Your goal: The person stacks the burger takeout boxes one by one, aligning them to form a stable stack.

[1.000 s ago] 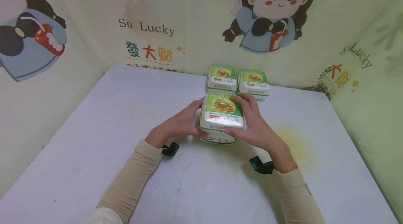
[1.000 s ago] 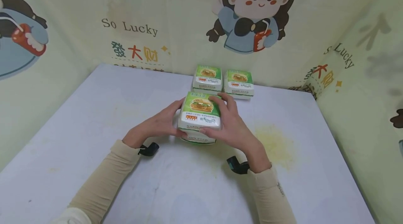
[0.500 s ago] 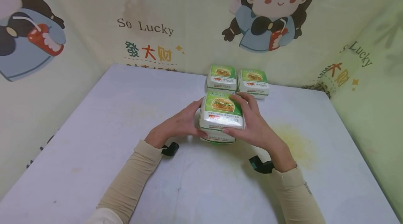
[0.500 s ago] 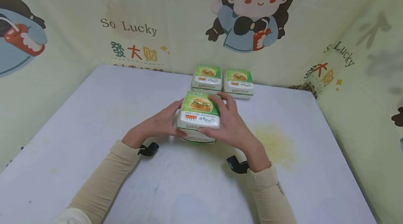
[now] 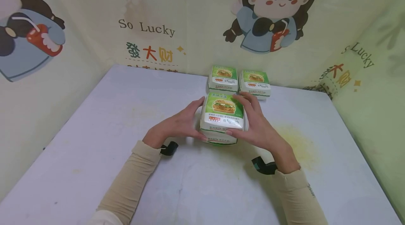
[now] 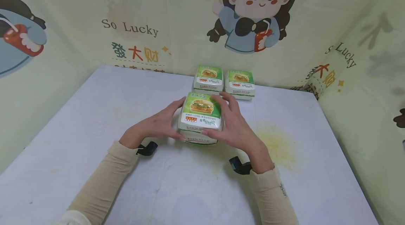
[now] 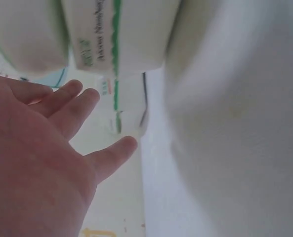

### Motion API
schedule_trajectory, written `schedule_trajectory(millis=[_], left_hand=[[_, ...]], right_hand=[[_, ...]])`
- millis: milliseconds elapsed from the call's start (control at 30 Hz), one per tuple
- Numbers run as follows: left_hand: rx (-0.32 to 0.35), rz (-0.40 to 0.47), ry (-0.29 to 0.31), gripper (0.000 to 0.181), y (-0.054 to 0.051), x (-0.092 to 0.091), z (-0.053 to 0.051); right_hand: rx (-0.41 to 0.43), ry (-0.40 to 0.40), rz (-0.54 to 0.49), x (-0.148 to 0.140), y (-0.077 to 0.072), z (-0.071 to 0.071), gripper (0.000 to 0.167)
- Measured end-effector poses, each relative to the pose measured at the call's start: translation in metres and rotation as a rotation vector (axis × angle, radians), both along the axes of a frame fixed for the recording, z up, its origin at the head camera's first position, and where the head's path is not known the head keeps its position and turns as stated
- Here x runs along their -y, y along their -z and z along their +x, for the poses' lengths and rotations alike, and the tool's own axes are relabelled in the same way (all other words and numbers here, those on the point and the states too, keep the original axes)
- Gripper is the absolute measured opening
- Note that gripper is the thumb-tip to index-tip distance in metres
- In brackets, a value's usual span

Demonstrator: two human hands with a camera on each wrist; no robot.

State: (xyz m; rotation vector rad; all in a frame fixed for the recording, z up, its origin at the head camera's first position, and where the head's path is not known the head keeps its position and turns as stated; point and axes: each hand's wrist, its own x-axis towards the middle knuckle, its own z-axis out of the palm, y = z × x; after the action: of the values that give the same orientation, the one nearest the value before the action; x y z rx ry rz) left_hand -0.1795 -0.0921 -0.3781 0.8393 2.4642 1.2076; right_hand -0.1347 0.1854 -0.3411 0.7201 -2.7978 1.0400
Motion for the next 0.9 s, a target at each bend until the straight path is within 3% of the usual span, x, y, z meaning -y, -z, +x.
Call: schedule_trajectory(millis=[100,300,667,900], left_hand=[[0.008,-0.001,-0.016,0.137,-0.007,0.004,0.003],[-0.007,0.084,-0.005,0.134,-0.017,0.008,0.005],[-0.111,0.188,0.015,0.123,-0.019,-0.001,0.006],[-0.107,0.177,0.012,0.120,-0.018,-0.002,0.008]], right_hand=[[0.009,-0.008,-0.007,-0.002,-0.002,0.000,0.099],[0.036,-0.016,-0.017,-0.003,-0.003,-0.002,0.097],[0.038,-0.055,-0.049,-0.012,-0.008,-0.007,0.093],[-0.039,-0.041,-0.143,-0.035,-0.009,-0.019,0.077]])
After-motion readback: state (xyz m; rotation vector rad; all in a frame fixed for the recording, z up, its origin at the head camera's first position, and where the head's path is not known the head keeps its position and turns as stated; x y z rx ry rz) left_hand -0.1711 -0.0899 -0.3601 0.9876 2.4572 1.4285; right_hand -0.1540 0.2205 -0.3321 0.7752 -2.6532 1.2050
